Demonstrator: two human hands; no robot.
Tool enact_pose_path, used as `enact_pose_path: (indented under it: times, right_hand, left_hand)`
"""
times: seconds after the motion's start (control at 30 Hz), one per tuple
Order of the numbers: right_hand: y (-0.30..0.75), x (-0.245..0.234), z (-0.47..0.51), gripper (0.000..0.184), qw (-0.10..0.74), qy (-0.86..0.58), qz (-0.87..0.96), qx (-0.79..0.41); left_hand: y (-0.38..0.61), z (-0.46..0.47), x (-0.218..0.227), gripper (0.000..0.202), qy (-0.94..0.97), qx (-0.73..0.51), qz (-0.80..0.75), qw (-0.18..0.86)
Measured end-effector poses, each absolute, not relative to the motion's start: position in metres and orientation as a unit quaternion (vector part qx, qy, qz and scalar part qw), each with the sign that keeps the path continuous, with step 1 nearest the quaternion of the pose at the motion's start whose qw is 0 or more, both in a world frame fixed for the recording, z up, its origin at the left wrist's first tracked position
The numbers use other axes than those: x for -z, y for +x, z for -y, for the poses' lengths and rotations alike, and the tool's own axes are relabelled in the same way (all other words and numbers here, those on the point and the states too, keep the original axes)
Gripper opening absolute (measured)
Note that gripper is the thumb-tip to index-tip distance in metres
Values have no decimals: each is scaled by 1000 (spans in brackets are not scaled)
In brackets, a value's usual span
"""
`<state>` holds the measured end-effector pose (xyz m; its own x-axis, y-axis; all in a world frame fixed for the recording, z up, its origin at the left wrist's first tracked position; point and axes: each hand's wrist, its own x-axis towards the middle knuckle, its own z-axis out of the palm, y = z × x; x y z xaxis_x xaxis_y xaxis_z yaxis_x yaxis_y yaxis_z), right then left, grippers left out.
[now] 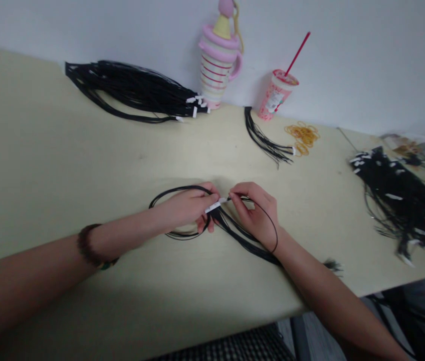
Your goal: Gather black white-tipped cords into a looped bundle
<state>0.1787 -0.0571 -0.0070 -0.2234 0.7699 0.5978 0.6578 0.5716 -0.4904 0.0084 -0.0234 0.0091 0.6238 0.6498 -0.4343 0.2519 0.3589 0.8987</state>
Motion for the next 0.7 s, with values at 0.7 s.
enact_pose_path:
  times: [0.7]
  right_hand:
    - [182, 9, 55, 11, 380, -435, 812, -84]
  left_hand:
    - [9, 23, -8, 12, 559, -134, -414, 706]
